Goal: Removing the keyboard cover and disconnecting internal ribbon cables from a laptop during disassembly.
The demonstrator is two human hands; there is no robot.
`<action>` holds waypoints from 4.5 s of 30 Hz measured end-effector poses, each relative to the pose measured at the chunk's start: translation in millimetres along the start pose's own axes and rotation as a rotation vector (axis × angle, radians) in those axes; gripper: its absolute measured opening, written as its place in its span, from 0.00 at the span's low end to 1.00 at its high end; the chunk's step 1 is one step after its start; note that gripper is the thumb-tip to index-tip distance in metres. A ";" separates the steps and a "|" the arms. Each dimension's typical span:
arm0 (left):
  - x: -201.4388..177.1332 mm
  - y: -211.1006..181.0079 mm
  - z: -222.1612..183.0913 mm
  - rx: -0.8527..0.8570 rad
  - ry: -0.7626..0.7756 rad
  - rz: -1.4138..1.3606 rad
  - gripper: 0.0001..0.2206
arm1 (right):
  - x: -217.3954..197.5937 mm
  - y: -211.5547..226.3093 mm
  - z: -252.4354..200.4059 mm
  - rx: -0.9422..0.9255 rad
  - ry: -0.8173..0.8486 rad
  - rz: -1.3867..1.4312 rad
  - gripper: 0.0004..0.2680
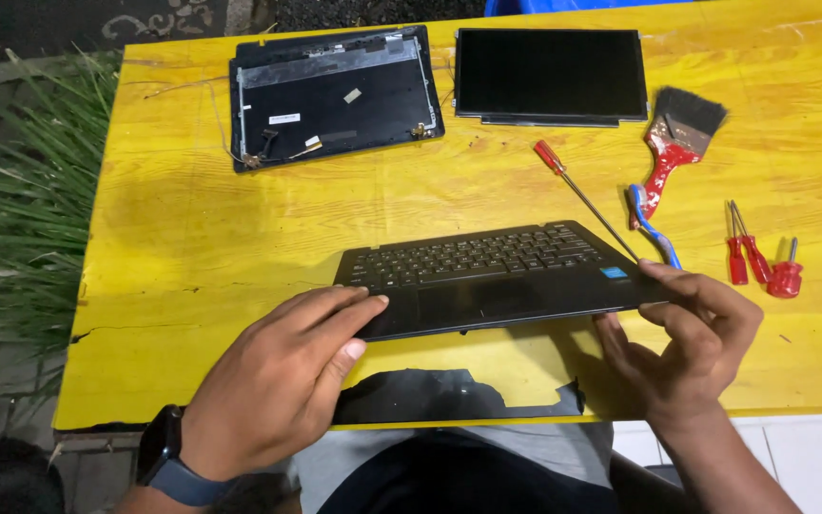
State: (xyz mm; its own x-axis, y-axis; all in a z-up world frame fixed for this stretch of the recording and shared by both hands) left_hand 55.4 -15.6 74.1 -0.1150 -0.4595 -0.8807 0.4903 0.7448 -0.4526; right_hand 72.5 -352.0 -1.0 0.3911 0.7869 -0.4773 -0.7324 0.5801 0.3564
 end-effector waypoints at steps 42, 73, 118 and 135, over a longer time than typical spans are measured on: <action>38.6 -15.9 22.9 0.346 0.122 0.632 0.24 | -7.6 -2.9 -15.6 -0.076 -0.026 -0.276 0.07; 24.8 3.6 54.0 0.439 0.346 0.453 0.21 | 42.0 53.0 31.7 -0.270 0.179 -0.319 0.03; 8.1 33.9 -20.8 -0.023 -0.083 -0.025 0.20 | 39.3 30.7 11.8 -0.342 0.201 -0.068 0.05; 55.4 8.9 -50.0 -0.042 -0.900 -0.341 0.08 | 30.7 37.2 -9.9 -0.185 -0.012 -0.169 0.10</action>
State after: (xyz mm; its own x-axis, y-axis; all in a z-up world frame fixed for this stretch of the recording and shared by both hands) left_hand 10.2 -10.2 14.3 0.4690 -0.8405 -0.2713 0.5196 0.5110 -0.6848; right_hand 51.8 -308.3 -10.4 0.5223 0.6852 -0.5076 -0.7452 0.6561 0.1190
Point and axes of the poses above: each hand's wrist, its own z-axis towards the middle knuckle, its own x-axis out of the palm, y = z × x, the point moved 5 cm from there along z, towards the middle knuckle, and after that the axes turned 3 degrees about z, right-handed, at the moved point
